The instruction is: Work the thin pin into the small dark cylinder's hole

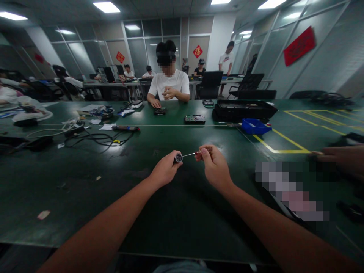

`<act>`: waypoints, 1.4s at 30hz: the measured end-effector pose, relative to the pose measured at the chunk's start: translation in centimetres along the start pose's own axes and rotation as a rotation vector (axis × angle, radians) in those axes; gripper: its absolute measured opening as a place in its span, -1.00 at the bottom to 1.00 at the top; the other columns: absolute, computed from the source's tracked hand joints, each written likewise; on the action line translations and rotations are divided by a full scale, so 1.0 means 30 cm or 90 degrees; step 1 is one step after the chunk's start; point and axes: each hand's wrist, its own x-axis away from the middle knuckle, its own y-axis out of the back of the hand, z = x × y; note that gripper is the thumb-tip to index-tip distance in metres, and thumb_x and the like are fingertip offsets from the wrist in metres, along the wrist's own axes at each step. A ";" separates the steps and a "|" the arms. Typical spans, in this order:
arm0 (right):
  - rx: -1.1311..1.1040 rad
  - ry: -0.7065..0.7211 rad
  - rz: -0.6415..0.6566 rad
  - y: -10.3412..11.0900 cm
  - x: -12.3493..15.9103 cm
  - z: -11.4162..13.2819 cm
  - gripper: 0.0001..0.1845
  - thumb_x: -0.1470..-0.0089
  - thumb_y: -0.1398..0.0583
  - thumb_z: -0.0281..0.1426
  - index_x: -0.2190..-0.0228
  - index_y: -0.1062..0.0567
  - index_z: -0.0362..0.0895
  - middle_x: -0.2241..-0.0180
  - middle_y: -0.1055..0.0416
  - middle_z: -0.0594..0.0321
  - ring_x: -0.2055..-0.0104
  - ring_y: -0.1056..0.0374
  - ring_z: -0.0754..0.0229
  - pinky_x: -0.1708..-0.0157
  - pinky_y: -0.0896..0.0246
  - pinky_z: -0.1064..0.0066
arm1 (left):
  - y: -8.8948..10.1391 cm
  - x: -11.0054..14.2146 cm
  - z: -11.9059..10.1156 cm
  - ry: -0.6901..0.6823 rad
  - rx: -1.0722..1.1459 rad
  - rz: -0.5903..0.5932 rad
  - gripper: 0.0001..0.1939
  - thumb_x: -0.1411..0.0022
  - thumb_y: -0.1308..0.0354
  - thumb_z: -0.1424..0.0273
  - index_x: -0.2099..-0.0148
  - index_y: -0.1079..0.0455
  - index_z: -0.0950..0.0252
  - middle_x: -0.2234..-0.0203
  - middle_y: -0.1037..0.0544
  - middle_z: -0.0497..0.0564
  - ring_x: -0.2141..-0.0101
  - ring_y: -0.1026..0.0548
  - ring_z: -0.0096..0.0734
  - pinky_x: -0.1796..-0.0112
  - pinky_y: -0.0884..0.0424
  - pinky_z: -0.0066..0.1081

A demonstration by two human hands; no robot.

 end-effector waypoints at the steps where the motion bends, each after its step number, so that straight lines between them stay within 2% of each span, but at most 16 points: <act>1: 0.006 0.000 -0.005 0.000 0.001 0.000 -0.77 -0.28 -0.08 -0.21 0.21 -0.40 -0.10 0.34 -0.48 0.19 0.31 -0.46 0.15 0.23 -0.37 0.22 | -0.001 0.001 0.001 -0.004 0.002 -0.001 -0.85 -0.30 -0.08 0.39 0.07 -0.30 0.18 0.31 -0.49 -0.06 0.40 -0.48 -0.43 0.34 -0.33 -0.43; 11: 0.015 -0.004 -0.004 -0.003 0.002 0.006 -0.75 -0.28 -0.08 -0.19 0.22 -0.41 -0.11 0.36 -0.50 0.19 0.32 -0.47 0.14 0.22 -0.36 0.22 | -0.005 -0.003 0.005 0.005 0.009 -0.010 -0.82 -0.30 -0.09 0.40 0.04 -0.29 0.18 0.33 -0.48 -0.08 0.42 -0.47 -0.45 0.33 -0.32 -0.45; 16: 0.060 -0.004 -0.007 -0.002 0.009 0.032 -0.75 -0.28 -0.08 -0.20 0.23 -0.43 -0.11 0.37 -0.51 0.21 0.34 -0.46 0.18 0.28 -0.33 0.30 | 0.000 0.003 0.001 -0.010 0.001 0.001 -0.84 -0.31 -0.08 0.39 0.05 -0.30 0.18 0.32 -0.49 -0.07 0.41 -0.47 -0.43 0.34 -0.32 -0.44; 21: 0.223 0.025 -0.005 0.014 0.015 0.057 -0.67 -0.15 -0.22 -0.12 0.47 -0.41 -0.10 0.57 -0.40 0.33 0.54 -0.31 0.27 0.51 -0.12 0.41 | 0.000 0.005 0.005 -0.024 -0.015 -0.003 -0.83 -0.31 -0.08 0.40 0.05 -0.31 0.18 0.29 -0.49 -0.06 0.36 -0.48 -0.40 0.31 -0.32 -0.41; 25: 0.280 0.075 -0.010 0.017 0.021 0.058 -0.60 -0.12 -0.26 -0.12 0.57 -0.31 -0.08 0.65 -0.27 0.40 0.61 -0.18 0.32 0.56 -0.02 0.43 | 0.001 0.002 0.010 -0.043 -0.037 -0.007 -0.83 -0.30 -0.10 0.41 0.05 -0.33 0.17 0.27 -0.49 -0.05 0.28 -0.47 -0.34 0.26 -0.31 -0.38; 28: 0.285 0.100 0.008 0.012 0.026 0.059 -0.66 -0.14 -0.25 -0.15 0.53 -0.36 -0.09 0.60 -0.35 0.36 0.56 -0.25 0.30 0.53 -0.07 0.42 | 0.002 -0.001 0.013 -0.045 -0.045 -0.006 -0.83 -0.30 -0.10 0.41 0.06 -0.33 0.17 0.26 -0.49 -0.04 0.25 -0.45 -0.32 0.25 -0.30 -0.37; 31: 0.263 0.125 0.054 0.009 0.028 0.064 -0.83 -0.19 -0.20 -0.25 0.35 -0.43 -0.10 0.43 -0.48 0.26 0.42 -0.38 0.23 0.44 -0.18 0.41 | 0.001 -0.002 0.014 -0.053 -0.044 -0.006 -0.86 -0.30 -0.09 0.42 0.08 -0.33 0.18 0.26 -0.48 -0.04 0.24 -0.44 -0.33 0.22 -0.30 -0.36; 33: 0.249 0.143 0.089 0.009 0.029 0.068 -0.89 -0.21 -0.15 -0.34 0.23 -0.41 -0.11 0.33 -0.50 0.21 0.33 -0.42 0.20 0.35 -0.24 0.39 | -0.001 -0.002 0.017 -0.059 -0.044 -0.009 -0.87 -0.30 -0.09 0.43 0.10 -0.33 0.19 0.25 -0.48 -0.04 0.24 -0.43 -0.33 0.21 -0.30 -0.37; 36: 0.251 0.159 0.126 0.011 0.031 0.071 -0.86 -0.26 -0.08 -0.34 0.24 -0.42 -0.09 0.37 -0.45 0.25 0.35 -0.39 0.20 0.32 -0.22 0.36 | -0.005 -0.003 0.020 -0.056 -0.048 -0.007 -0.89 -0.30 -0.08 0.44 0.12 -0.32 0.19 0.25 -0.47 -0.04 0.24 -0.43 -0.34 0.21 -0.29 -0.37; 39: 0.217 0.125 0.106 0.008 0.031 0.063 -0.80 -0.29 -0.06 -0.29 0.26 -0.45 -0.08 0.42 -0.44 0.26 0.38 -0.38 0.20 0.32 -0.22 0.33 | -0.009 -0.005 0.021 -0.048 -0.057 -0.006 -0.90 -0.29 -0.08 0.43 0.13 -0.32 0.18 0.26 -0.47 -0.04 0.25 -0.43 -0.34 0.22 -0.29 -0.37; 42: 0.033 0.018 0.037 -0.004 0.020 0.035 -0.80 -0.23 -0.14 -0.25 0.19 -0.44 -0.09 0.33 -0.49 0.22 0.30 -0.44 0.17 0.25 -0.32 0.30 | -0.004 -0.009 0.014 -0.031 -0.057 -0.022 -0.89 -0.29 -0.09 0.41 0.11 -0.31 0.19 0.29 -0.47 -0.04 0.28 -0.44 -0.34 0.25 -0.30 -0.38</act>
